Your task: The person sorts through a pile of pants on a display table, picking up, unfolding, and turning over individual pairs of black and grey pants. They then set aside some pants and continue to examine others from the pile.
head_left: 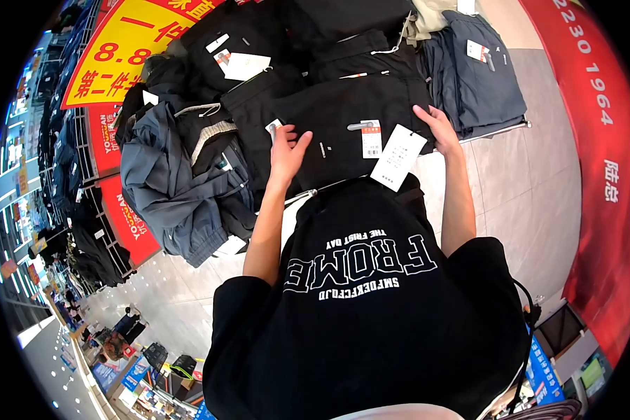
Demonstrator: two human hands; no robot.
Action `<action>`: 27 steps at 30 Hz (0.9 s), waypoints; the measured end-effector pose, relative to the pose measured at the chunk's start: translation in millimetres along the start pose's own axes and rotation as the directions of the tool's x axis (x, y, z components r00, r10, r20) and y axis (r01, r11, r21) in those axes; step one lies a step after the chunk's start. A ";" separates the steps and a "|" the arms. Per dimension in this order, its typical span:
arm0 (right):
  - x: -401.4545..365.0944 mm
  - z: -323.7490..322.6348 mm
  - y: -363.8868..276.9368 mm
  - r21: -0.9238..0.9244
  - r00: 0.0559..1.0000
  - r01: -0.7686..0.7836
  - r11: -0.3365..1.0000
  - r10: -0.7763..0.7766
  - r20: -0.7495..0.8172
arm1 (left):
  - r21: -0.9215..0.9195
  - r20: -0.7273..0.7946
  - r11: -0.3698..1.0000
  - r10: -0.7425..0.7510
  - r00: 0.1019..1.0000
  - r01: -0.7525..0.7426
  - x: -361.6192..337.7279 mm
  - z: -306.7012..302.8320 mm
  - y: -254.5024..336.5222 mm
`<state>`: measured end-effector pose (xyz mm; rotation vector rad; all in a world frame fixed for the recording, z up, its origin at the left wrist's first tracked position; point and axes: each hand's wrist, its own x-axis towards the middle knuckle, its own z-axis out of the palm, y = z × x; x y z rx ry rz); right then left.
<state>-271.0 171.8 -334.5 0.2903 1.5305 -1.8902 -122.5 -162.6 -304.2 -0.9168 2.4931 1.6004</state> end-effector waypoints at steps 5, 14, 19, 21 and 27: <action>3.9 12.0 -1.3 -0.224 0.990 0.091 0.970 -0.112 -0.084 | -0.020 -0.146 0.965 -0.262 0.954 0.262 23.6 11.7 -67.2; -11.5 27.4 -16.3 -0.269 0.973 0.228 0.936 -0.228 0.034 | -0.550 0.164 0.786 -0.231 0.959 0.283 10.2 8.5 -55.1; -25.7 36.3 -22.3 -0.314 0.991 0.037 0.949 -0.076 -0.113 | -0.629 0.404 0.577 -0.330 0.853 0.521 6.8 1.9 -45.0; -22.1 27.4 -11.1 -0.283 0.993 0.082 0.956 -0.103 -0.060 | -0.648 0.392 0.598 -0.268 0.880 0.471 -7.2 -6.9 -32.4; -84.5 97.1 -49.0 -0.632 0.852 0.490 0.601 -0.485 0.199 | -0.769 0.277 0.543 -0.195 0.941 0.338 -73.2 -54.2 -50.8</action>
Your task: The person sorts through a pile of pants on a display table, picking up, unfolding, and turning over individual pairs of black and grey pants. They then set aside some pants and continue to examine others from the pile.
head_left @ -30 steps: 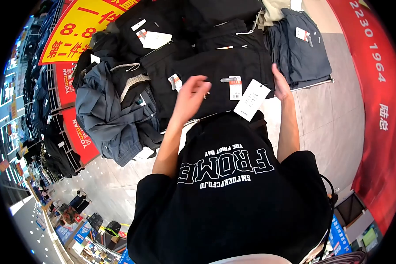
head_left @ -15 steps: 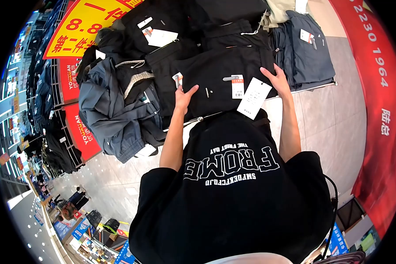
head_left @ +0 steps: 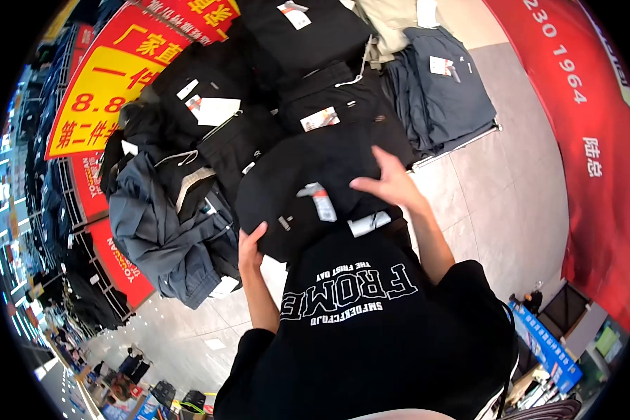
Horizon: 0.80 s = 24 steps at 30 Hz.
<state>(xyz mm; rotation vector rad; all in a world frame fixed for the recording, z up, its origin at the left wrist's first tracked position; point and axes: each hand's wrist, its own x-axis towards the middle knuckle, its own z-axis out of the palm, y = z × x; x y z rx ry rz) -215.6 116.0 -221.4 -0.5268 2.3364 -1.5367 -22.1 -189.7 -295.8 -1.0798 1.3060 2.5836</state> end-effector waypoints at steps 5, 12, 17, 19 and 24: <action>-2.2 30.8 -57.1 0.152 0.911 0.104 0.983 -0.156 0.381 | -0.200 -0.161 0.979 -0.070 0.984 0.037 -14.1 -71.7 -40.0; 18.3 1.6 -85.3 0.144 0.881 0.139 0.980 -0.188 0.434 | -0.212 -0.158 0.967 0.106 0.982 -0.139 -14.2 -39.4 -22.6; 36.8 -28.2 -72.2 0.298 0.943 0.121 0.947 -0.203 0.265 | -0.180 -0.097 0.976 0.111 0.989 -0.127 -11.6 -1.3 4.2; 47.5 -24.7 -41.5 0.386 0.958 -0.005 0.922 -0.107 0.267 | -0.151 -0.147 0.986 0.054 0.988 -0.077 -2.3 8.8 3.4; 58.1 23.6 95.0 0.238 0.951 -0.261 0.936 0.206 0.232 | 0.064 -0.360 0.989 -0.099 0.928 0.131 55.0 -17.9 -60.7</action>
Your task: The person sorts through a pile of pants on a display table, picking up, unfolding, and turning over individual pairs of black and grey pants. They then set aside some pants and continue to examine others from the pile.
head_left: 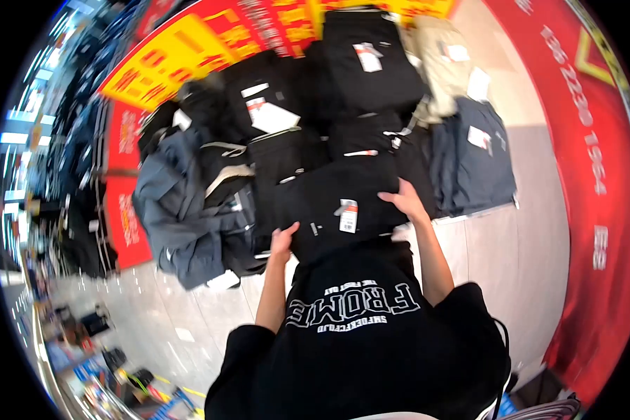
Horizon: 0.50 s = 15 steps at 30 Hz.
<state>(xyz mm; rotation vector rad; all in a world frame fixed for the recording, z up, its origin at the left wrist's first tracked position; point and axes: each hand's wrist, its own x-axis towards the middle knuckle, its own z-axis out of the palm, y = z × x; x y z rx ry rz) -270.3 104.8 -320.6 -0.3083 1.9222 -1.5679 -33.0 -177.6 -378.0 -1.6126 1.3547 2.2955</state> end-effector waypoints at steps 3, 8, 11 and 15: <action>-7.2 -3.9 1.1 0.202 0.994 -0.104 0.974 0.093 0.065 | -0.113 -0.049 0.993 -0.034 0.998 0.029 1.7 10.6 -7.9; -12.4 9.3 -41.1 0.201 0.988 -0.148 0.968 0.137 0.068 | -0.087 -0.104 0.995 0.046 0.993 -0.056 -18.0 19.5 0.6; -28.9 31.2 -92.5 0.171 0.988 -0.039 0.985 0.012 0.157 | -0.091 -0.111 0.993 0.065 0.992 -0.075 -34.0 23.6 6.0; -48.9 61.0 -135.3 0.280 0.943 -0.013 0.960 -0.081 0.322 | -0.146 -0.045 0.981 0.121 0.992 -0.127 -55.8 17.1 4.7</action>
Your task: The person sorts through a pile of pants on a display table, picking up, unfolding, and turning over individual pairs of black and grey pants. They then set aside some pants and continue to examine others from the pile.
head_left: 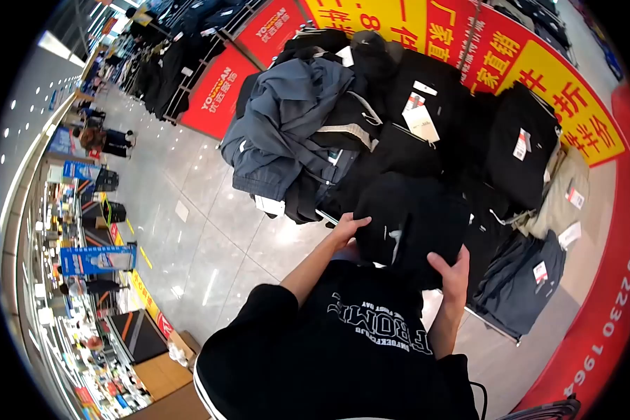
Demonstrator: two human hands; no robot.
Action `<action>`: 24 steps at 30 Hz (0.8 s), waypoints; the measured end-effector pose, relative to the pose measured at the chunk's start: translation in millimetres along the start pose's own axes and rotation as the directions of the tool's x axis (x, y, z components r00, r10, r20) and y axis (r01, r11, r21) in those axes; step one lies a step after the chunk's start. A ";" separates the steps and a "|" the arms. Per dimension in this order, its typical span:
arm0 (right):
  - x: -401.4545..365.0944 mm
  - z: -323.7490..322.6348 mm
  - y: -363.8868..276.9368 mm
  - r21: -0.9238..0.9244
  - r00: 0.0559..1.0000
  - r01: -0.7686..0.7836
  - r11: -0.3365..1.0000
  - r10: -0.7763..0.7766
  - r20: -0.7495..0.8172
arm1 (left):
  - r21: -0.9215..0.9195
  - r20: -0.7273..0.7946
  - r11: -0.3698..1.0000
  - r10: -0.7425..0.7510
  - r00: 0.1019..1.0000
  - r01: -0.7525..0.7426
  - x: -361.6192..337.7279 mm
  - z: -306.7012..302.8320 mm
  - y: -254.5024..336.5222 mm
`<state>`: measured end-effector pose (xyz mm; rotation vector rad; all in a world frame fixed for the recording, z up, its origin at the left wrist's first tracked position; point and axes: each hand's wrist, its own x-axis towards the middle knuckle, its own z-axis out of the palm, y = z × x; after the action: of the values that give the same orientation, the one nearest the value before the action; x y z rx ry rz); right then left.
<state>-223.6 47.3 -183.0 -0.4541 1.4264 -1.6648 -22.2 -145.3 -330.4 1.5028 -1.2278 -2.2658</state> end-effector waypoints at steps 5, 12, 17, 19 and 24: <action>-0.6 51.9 -28.6 0.197 0.997 0.061 0.979 -0.068 0.026 | 0.196 0.052 0.940 0.273 0.961 -0.278 -31.2 -79.4 49.8; 11.4 134.9 -31.1 0.226 0.935 0.343 0.912 -0.310 -0.170 | 0.651 -0.226 0.415 0.905 0.359 -0.636 28.1 -268.3 232.3; 23.0 209.4 -15.3 0.108 0.908 0.381 0.918 -0.349 -0.230 | 0.721 -0.037 0.323 0.901 0.432 -0.613 147.7 -304.2 319.3; 24.8 235.2 -10.9 0.038 0.845 0.407 0.913 -0.360 -0.394 | 0.597 -0.081 0.602 0.702 0.707 -0.530 185.4 -267.1 295.4; 26.2 265.4 -25.6 0.056 0.676 0.544 0.837 -0.398 -0.621 | 0.609 0.508 0.153 0.678 0.531 -0.779 141.8 -163.9 208.3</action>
<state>-50.1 -135.8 -92.7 -0.1702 1.5902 -2.5457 -16.3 -445.1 -309.2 0.4919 -2.5105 -1.0846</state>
